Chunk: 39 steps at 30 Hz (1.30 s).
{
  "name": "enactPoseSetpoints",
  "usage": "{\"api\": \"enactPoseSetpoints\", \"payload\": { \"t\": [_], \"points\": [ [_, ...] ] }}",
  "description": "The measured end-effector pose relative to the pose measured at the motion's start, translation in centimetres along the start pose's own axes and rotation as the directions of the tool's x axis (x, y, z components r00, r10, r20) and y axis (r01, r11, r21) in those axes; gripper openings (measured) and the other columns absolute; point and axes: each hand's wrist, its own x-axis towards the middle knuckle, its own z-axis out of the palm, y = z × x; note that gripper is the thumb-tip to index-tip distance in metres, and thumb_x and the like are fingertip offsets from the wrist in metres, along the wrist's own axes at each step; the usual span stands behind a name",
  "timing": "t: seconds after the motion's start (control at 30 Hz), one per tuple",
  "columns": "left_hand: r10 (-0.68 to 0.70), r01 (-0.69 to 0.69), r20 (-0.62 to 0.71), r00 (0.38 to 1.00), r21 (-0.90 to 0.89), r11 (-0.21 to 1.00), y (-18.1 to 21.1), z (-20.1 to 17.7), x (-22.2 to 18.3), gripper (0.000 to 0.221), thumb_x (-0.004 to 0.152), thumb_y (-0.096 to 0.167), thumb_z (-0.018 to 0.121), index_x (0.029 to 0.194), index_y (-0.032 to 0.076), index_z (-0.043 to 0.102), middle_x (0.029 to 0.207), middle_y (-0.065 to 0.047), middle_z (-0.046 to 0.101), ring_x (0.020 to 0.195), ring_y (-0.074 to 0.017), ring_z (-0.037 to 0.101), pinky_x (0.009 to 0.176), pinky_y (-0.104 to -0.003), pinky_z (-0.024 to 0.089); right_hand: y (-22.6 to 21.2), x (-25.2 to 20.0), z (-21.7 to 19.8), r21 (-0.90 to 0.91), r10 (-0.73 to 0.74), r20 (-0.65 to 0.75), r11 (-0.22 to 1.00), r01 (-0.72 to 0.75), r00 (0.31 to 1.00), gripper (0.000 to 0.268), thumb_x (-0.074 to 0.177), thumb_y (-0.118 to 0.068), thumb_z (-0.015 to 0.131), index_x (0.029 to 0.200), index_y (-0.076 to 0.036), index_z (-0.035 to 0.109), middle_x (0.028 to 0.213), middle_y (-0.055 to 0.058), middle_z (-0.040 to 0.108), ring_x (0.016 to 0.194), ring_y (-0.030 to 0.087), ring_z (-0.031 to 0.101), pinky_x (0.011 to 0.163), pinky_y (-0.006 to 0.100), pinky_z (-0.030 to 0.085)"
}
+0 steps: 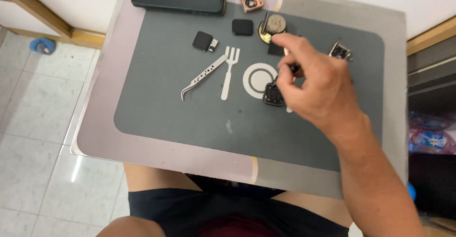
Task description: Disassembling and cleaning the internal components of a smartwatch using a precision screwdriver and tweezers.
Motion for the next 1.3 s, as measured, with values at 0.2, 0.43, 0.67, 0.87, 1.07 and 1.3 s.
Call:
{"api": "enactPoseSetpoints", "payload": {
  "t": [0.2,0.43,0.67,0.87,1.07,1.3],
  "points": [
    [-0.094,0.089,0.034,0.995,0.128,0.988,0.9,-2.6,-1.0,0.018,0.086,0.007,0.062,0.104,0.005,0.065,0.104,-0.013,0.068,0.086,-0.0394,0.061,0.073,-0.051,0.042,-0.1,-0.1,0.3,-0.011,-0.009,-0.022,1.000,0.009,1.000,0.043,0.096,0.007,0.066,0.137,-0.005,0.065,0.100,0.006,0.076,0.077,0.018,0.070,0.074,0.034,0.059],
    [-0.286,0.266,0.023,0.958,0.299,0.917,2.7,-6.1,-4.8,0.017,0.088,0.012,0.063,0.104,0.010,0.067,0.103,-0.009,0.071,0.080,-0.0371,0.064,0.065,-0.049,0.043,-0.3,-0.1,0.0,-0.012,0.011,-0.003,1.000,-0.011,1.000,0.050,0.094,0.010,0.063,0.143,0.002,0.064,0.102,0.010,0.077,0.075,0.023,0.070,0.072,0.039,0.058],
    [-0.332,0.282,0.089,0.939,0.351,0.893,2.6,-5.0,-3.1,0.016,0.091,0.017,0.063,0.105,0.014,0.069,0.103,-0.004,0.074,0.073,-0.0348,0.067,0.057,-0.047,0.044,0.8,-0.3,0.2,-0.108,-0.050,-0.029,0.993,0.047,0.998,0.039,0.098,0.000,0.074,0.136,-0.005,0.069,0.093,0.006,0.074,0.057,0.017,0.060,0.053,0.035,0.050],
    [-0.312,0.219,0.243,0.918,0.344,0.913,-0.1,-2.2,-0.3,0.015,0.093,0.021,0.062,0.105,0.019,0.071,0.103,0.000,0.077,0.067,-0.0327,0.069,0.050,-0.045,0.045,1.2,-0.3,-0.6,0.044,0.013,0.029,0.999,-0.015,1.000,0.058,0.084,0.006,0.061,0.140,-0.008,0.061,0.099,0.004,0.077,0.071,0.024,0.070,0.065,0.042,0.053],
    [-0.230,0.192,0.217,0.949,0.183,0.964,-10.6,2.9,1.3,0.055,0.083,0.033,0.079,0.129,0.006,0.066,0.134,-0.015,0.066,0.117,-0.0367,0.066,0.093,-0.047,0.051,2.4,-0.4,0.4,0.042,0.047,0.009,0.998,-0.047,0.999,0.033,0.086,-0.009,0.068,0.119,-0.017,0.068,0.080,0.010,0.075,0.070,0.037,0.073,0.064,0.050,0.054],
    [-0.221,0.168,0.150,0.964,0.301,0.939,-15.2,7.0,1.9,0.048,0.063,0.043,0.091,0.087,0.005,0.075,0.083,-0.019,0.072,0.087,-0.0423,0.068,0.079,-0.053,0.054,2.8,1.5,1.6,0.051,0.079,0.255,0.994,-0.095,0.964,0.044,0.079,-0.012,0.063,0.120,-0.026,0.062,0.073,0.013,0.074,0.077,0.043,0.075,0.072,0.058,0.057]
  ]
}}
